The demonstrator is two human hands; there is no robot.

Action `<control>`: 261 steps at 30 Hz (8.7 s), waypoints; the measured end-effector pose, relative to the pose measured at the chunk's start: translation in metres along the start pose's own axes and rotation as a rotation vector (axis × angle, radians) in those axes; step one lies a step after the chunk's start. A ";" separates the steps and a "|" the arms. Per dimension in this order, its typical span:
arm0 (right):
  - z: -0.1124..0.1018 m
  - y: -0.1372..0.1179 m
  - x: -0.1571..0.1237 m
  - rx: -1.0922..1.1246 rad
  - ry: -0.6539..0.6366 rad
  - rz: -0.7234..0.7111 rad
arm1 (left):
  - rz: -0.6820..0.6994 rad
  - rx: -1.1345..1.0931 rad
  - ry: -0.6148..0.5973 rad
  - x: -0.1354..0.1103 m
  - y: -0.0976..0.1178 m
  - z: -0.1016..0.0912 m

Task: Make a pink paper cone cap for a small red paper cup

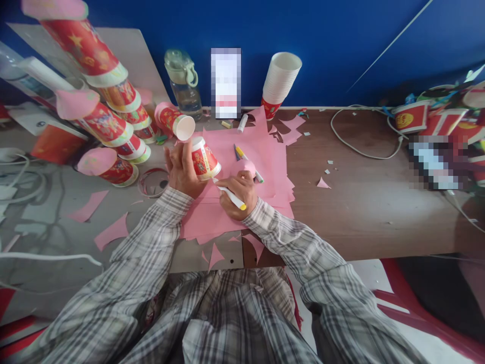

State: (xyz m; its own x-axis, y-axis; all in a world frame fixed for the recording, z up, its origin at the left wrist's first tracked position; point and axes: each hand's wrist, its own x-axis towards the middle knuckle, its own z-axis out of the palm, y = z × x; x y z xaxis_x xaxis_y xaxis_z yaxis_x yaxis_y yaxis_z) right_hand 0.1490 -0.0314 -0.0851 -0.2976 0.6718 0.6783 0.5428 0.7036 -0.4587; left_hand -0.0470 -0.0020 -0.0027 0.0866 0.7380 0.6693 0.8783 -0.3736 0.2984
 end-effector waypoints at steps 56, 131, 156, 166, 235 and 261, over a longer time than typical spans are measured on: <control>-0.005 -0.004 0.006 0.126 0.174 0.143 | -0.001 -0.012 0.004 0.000 -0.004 0.003; -0.002 -0.006 0.006 0.197 0.216 0.237 | 0.043 -0.033 -0.022 -0.001 -0.007 0.005; -0.009 -0.007 0.006 0.283 0.195 0.281 | 0.077 -0.029 0.014 -0.001 -0.007 0.005; -0.007 -0.003 0.007 0.292 0.194 0.237 | 0.115 -0.064 0.002 -0.002 -0.003 0.005; -0.017 -0.013 0.017 0.378 0.200 0.387 | 0.112 -0.102 -0.017 -0.002 -0.003 0.003; -0.009 -0.007 0.017 0.488 0.241 0.345 | 0.170 -0.134 -0.032 -0.002 -0.003 0.005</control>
State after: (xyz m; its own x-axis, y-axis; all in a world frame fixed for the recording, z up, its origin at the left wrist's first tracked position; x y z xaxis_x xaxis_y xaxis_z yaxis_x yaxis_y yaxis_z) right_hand 0.1470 -0.0271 -0.0655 0.0453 0.8473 0.5293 0.1392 0.5193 -0.8432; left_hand -0.0481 0.0004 -0.0080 0.2445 0.6746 0.6966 0.7797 -0.5638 0.2724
